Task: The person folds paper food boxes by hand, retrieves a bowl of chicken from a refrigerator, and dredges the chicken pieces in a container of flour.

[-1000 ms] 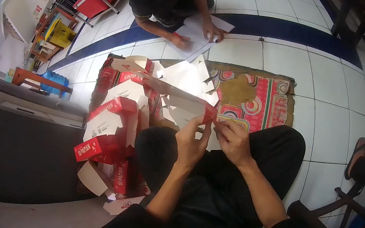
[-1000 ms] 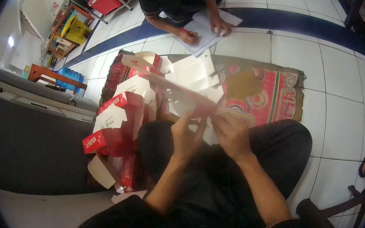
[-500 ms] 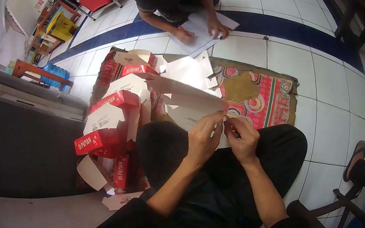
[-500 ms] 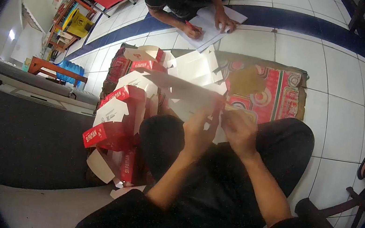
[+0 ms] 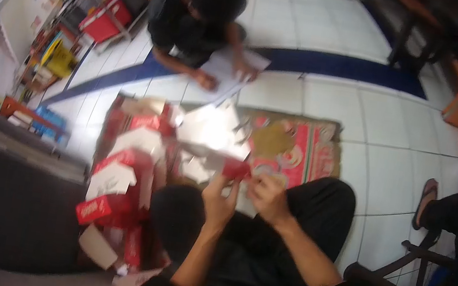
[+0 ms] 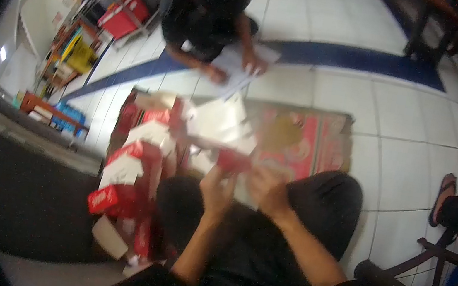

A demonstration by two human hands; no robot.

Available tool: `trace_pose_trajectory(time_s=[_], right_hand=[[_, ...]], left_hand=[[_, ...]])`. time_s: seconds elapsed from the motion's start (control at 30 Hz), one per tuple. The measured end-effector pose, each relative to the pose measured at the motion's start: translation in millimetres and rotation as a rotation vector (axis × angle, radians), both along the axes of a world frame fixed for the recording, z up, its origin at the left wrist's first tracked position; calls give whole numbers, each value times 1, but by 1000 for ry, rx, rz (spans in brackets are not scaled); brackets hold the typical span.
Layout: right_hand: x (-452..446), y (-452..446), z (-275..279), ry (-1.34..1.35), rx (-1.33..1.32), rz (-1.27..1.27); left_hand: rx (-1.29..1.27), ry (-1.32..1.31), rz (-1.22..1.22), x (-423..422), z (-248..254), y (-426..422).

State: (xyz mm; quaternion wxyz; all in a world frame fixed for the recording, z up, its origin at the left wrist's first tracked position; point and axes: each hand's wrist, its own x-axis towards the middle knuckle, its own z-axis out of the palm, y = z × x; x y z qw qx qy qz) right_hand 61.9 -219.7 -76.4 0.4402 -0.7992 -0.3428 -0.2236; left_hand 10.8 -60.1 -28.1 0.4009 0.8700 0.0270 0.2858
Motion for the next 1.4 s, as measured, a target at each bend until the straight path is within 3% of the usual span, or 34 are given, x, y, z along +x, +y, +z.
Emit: trace_pose_trajectory(time_s=[0.1,0.17,0.3,0.37,0.47,0.67,0.77,0.93,1.0,1.23,1.4], right_hand=[[1,1,4,-56,63,-5],[-4,0,3,97,140,-33],[-9,-5,12,74,193,-40],[-11,-3,10,174,238,-70],[-13,0,5,220,308,-75],[-19,5,4,170,412,-73],[-22,3,-5,260,423,-42],[-18,-1,-10,132,357,-62],[-17,0,-17,75,305,-106],[-24,-5,-17,300,456,-96],[-24,-8,-14,314,505,-127]], left_hand=[[-59,-54,-73,5,6,-6],[-14,15,-55,0,10,-14],[-6,-60,-86,-2,13,-26],[-113,-18,-107,-2,12,-30],[-18,-26,-137,-2,4,-24],[-75,-42,-145,-13,12,-24],[-108,-49,-157,-12,-8,-19],[-44,0,-146,-4,-15,-15],[-138,10,-199,-3,-10,-16],[-97,-12,-252,-12,4,-32],[-15,2,-258,-10,5,-36]])
